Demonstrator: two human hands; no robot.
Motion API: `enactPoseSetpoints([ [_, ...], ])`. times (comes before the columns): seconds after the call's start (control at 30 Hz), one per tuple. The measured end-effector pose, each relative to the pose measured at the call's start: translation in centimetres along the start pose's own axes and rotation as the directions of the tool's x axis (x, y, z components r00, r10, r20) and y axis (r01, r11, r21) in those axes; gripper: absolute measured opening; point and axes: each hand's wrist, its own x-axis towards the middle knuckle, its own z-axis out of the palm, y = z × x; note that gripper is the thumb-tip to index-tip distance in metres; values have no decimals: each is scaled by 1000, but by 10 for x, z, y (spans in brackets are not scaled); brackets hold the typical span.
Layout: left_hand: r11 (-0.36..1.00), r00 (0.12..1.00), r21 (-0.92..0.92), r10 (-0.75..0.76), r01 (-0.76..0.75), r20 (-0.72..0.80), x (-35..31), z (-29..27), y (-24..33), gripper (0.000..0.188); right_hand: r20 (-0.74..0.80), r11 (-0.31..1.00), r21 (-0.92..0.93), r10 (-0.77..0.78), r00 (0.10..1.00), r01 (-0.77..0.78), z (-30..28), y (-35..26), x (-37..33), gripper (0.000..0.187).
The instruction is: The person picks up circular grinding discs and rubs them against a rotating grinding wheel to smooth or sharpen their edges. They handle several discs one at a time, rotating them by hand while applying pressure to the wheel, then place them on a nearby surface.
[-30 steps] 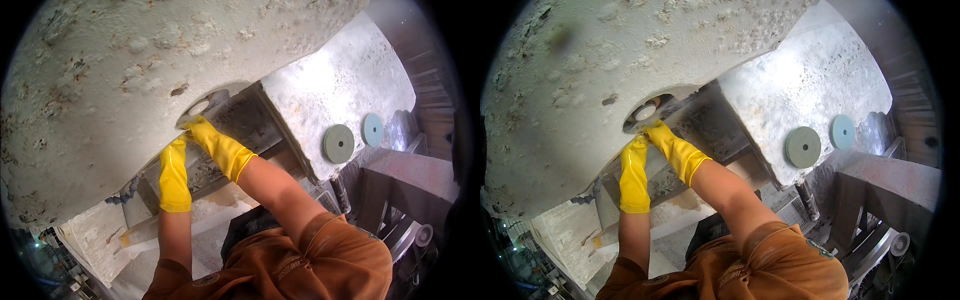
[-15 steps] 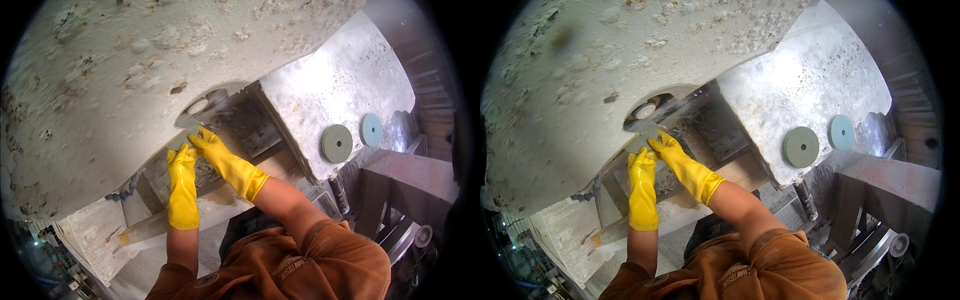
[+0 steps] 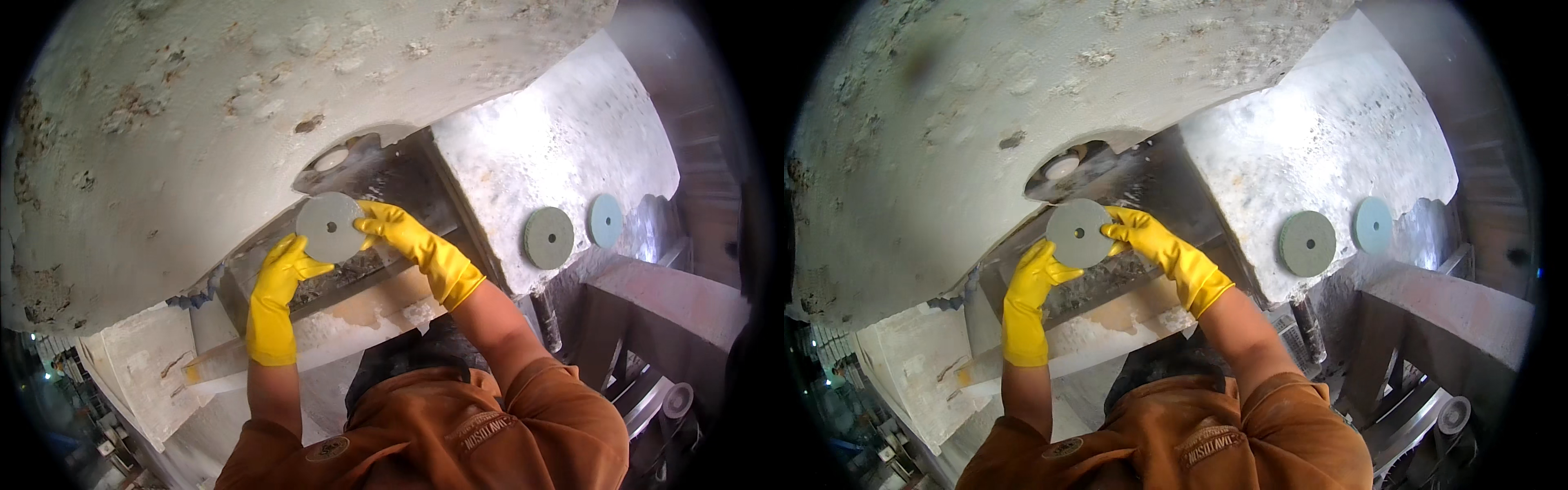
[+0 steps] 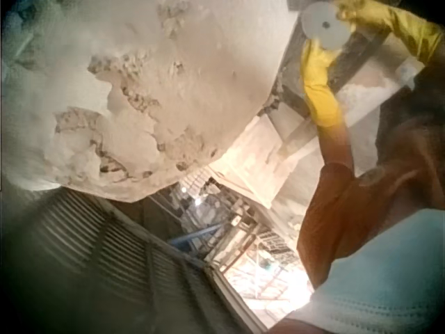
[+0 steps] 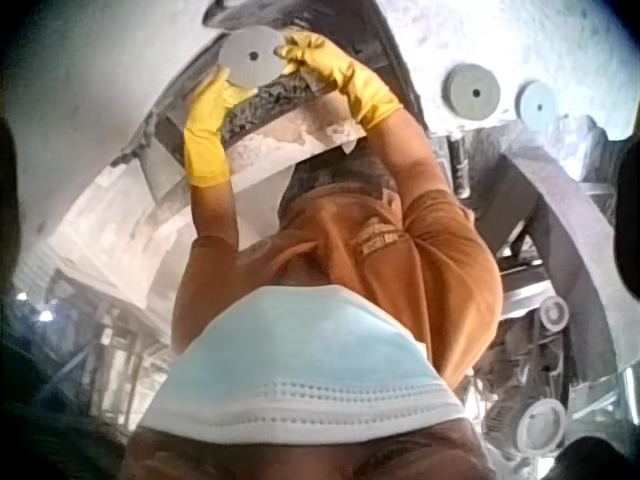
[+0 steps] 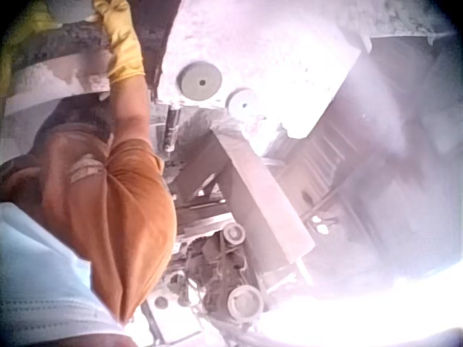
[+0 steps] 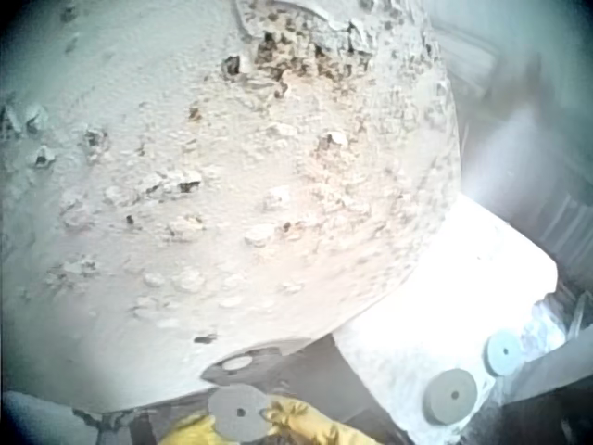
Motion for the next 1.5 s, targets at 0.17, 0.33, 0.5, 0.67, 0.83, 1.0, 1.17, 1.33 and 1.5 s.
enactPoseSetpoints([
  [0.17, 999, 995, -33, -46, 44, -92, 27, 8, -27, 46, -139, 989, 90, -101, 985, 114, -5, 14, 6, 51],
  [0.33, 967, 996, -250, 25, -46, -87, 36, 18, -38, 45, -225, 988, 119, -66, 972, 94, 28, 20, -17, 60],
  [0.5, 917, 997, -391, 55, -74, -59, 56, 10, -44, 44, -242, 987, 53, -136, 961, 153, 56, 17, -1, 56],
  [0.67, 840, 999, -541, 50, -45, -6, 76, 3, -39, 45, -249, 971, 75, -201, 947, 226, 60, 12, 25, 43],
  [0.83, 819, 995, -571, 95, -62, 29, 106, -22, -47, 42, -259, 977, -59, -215, 942, 206, 49, 11, 50, 43],
  [1.0, 908, 979, -377, 204, -185, 10, 149, -48, -61, 37, -271, 984, -57, -177, 946, 168, 24, 21, 77, 43],
  [1.17, -502, 757, 863, 540, -63, 369, 152, -56, -64, 34, -278, 985, 13, -162, 947, 173, 19, 28, 94, 40],
  [1.33, -750, 689, 661, 480, 2, 542, 176, -69, -66, 32, -299, 978, 54, -176, 938, 201, -7, 53, 124, 30],
  [1.5, -115, 781, 990, 610, -77, 132, 180, -58, -62, 39, -418, 943, 22, -292, 860, 331, 5, 57, 131, 24],
])
